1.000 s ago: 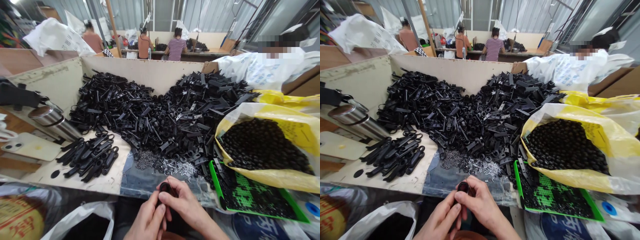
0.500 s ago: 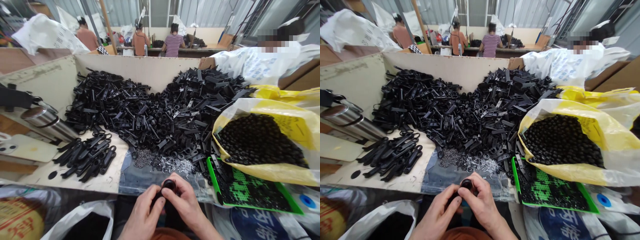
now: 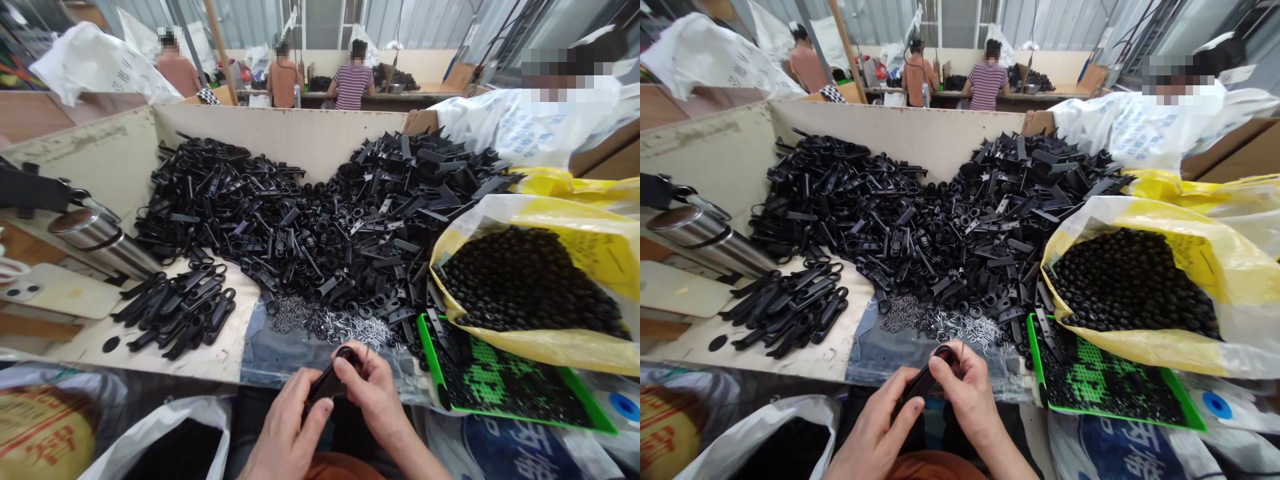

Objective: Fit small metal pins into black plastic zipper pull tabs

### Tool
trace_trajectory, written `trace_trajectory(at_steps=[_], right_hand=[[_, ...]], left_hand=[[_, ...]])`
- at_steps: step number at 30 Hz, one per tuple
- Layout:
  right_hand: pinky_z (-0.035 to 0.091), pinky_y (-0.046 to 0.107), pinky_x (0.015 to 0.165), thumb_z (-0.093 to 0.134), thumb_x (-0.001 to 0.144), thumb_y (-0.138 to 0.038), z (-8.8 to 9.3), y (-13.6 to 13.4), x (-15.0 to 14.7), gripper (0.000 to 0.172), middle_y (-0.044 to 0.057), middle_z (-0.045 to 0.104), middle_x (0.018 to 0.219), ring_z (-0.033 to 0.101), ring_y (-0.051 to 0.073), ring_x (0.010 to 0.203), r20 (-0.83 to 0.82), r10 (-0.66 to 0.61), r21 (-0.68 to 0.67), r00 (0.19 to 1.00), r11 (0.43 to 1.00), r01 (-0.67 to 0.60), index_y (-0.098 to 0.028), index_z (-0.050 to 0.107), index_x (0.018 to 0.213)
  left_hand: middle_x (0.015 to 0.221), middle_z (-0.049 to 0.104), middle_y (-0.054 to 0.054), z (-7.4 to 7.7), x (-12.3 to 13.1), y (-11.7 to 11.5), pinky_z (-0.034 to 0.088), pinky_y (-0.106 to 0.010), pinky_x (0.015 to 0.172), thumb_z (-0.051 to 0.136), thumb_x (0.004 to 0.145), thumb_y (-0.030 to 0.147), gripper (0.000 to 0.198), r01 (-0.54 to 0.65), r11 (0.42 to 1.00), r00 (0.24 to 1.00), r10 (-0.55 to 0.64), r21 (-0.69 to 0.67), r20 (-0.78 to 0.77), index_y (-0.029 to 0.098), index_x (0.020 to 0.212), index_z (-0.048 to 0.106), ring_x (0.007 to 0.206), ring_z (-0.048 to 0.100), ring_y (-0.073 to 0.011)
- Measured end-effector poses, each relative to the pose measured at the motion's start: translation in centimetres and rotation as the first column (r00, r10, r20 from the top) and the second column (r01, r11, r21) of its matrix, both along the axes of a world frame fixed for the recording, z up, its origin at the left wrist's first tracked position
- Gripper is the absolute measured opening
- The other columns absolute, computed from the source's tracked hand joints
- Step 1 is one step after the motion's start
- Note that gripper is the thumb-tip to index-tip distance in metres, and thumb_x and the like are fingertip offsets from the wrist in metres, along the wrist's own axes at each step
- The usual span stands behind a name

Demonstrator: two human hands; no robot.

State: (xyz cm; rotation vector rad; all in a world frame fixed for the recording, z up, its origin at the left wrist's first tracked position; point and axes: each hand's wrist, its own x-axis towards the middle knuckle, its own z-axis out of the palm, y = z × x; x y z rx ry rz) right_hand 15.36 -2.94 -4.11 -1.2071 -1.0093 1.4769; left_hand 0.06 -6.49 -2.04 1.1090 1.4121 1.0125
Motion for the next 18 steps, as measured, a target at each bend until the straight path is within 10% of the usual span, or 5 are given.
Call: trace_trajectory(at_steps=[8,12,18], right_hand=[[0.034,0.021,0.05,0.067,0.091,-0.049,0.4,-0.5,-0.7,0.031,-0.003,0.051,0.072,0.041,0.01,0.058,0.087,-0.007,0.1,0.996,0.995,-0.002,-0.019,0.063,0.083],[0.04,0.023,0.058,0.064,0.093,-0.044,0.3,-0.5,-0.8,0.028,-0.001,0.054,0.075,0.048,0.013,0.065,0.151,-0.026,0.196,0.988,0.981,-0.005,-0.019,0.063,0.081],[0.04,0.023,0.057,0.068,0.089,-0.041,0.9,-0.7,-0.5,0.025,-0.001,0.056,0.075,0.05,0.013,0.066,0.155,0.02,0.199,0.988,0.979,-0.051,-0.019,0.066,0.079]], left_hand=[[0.11,0.078,-0.009,-3.0,-0.3,-1.7,0.041,-0.038,0.108,0.077,0.08,0.047,0.025,-0.177,0.976,0.979,0.188,0.126,-0.081,0.032,0.099,0.079,0.114,0.064,-0.033],[0.114,0.075,-0.009,-3.8,-1.9,-1.3,0.052,-0.035,0.094,0.063,0.09,0.049,0.03,0.079,0.982,0.965,-0.031,0.174,-0.261,0.028,0.108,0.074,0.107,0.067,-0.0285],[0.08,0.07,-0.001,-0.9,-2.4,0.6,0.052,-0.026,0.077,0.042,0.102,0.038,0.025,0.451,0.883,0.851,-0.38,0.132,-0.362,0.026,0.096,0.063,0.074,0.066,-0.0171]])
